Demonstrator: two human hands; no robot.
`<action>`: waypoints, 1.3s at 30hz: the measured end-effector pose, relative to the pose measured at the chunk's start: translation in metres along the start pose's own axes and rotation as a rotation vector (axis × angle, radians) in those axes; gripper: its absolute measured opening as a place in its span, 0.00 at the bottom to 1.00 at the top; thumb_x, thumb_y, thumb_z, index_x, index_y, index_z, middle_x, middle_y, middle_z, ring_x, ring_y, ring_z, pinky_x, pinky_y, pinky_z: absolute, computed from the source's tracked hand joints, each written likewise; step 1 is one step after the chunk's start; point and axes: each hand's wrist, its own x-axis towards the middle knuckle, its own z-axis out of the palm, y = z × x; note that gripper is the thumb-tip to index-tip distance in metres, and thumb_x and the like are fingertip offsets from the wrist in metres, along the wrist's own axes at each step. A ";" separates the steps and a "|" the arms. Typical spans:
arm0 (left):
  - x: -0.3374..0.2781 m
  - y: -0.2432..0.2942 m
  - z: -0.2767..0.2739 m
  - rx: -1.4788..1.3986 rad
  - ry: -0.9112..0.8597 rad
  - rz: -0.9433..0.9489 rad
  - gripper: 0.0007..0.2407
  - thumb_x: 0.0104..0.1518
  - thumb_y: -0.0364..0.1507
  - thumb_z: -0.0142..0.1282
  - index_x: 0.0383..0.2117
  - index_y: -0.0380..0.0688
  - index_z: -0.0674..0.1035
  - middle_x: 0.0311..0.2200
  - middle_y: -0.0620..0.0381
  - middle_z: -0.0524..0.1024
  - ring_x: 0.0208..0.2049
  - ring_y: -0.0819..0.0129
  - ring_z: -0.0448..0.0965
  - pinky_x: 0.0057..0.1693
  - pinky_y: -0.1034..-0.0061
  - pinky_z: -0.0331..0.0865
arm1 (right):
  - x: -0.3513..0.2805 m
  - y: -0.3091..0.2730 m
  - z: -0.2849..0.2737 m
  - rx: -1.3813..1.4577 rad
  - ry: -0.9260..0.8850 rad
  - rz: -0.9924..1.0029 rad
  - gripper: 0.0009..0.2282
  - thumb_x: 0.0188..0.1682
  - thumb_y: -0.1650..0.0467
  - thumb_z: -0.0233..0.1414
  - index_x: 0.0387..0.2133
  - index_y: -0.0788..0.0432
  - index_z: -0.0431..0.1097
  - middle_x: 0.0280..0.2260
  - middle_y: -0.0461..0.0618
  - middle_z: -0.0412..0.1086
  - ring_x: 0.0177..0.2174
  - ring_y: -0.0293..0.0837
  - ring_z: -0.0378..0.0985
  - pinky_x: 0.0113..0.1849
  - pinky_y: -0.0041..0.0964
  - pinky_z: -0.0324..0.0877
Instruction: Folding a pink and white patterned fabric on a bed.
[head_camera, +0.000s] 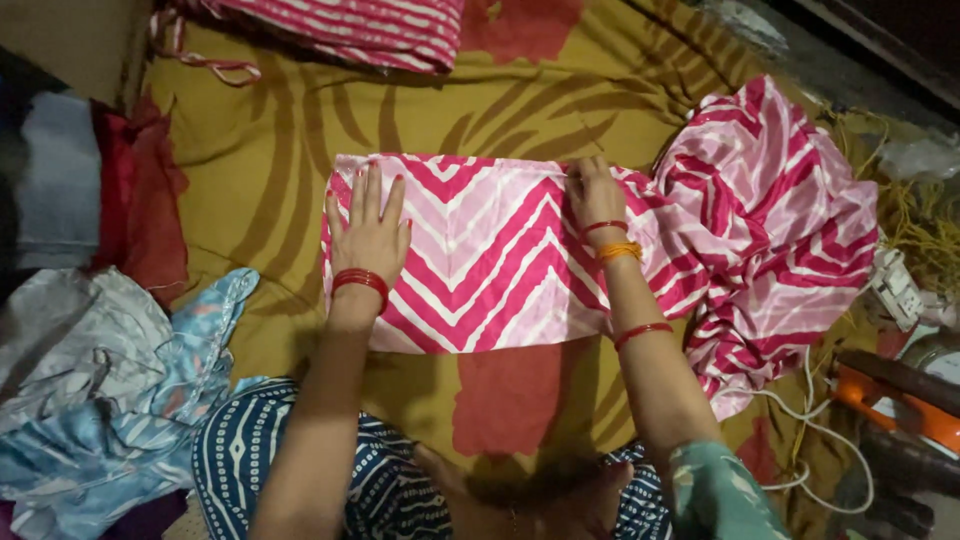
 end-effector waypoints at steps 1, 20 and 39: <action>0.003 -0.001 0.003 -0.007 -0.006 -0.007 0.27 0.66 0.43 0.38 0.71 0.56 0.54 0.74 0.50 0.41 0.75 0.59 0.41 0.72 0.43 0.35 | 0.003 0.001 -0.001 -0.003 -0.011 -0.003 0.06 0.53 0.69 0.54 0.40 0.58 0.71 0.41 0.60 0.71 0.39 0.63 0.75 0.37 0.55 0.70; 0.049 -0.036 0.014 -0.117 0.483 -0.211 0.13 0.65 0.34 0.60 0.49 0.44 0.75 0.55 0.49 0.70 0.60 0.52 0.66 0.65 0.53 0.57 | 0.011 -0.028 0.025 -0.085 0.182 0.040 0.07 0.51 0.71 0.57 0.39 0.61 0.70 0.42 0.60 0.70 0.41 0.60 0.73 0.42 0.52 0.69; 0.007 -0.051 -0.023 -0.120 0.016 -0.432 0.23 0.49 0.49 0.65 0.43 0.45 0.81 0.51 0.41 0.74 0.53 0.43 0.72 0.47 0.50 0.73 | -0.163 -0.290 0.063 0.198 -0.178 -0.396 0.13 0.49 0.68 0.55 0.48 0.55 0.72 0.44 0.51 0.70 0.48 0.51 0.72 0.49 0.50 0.65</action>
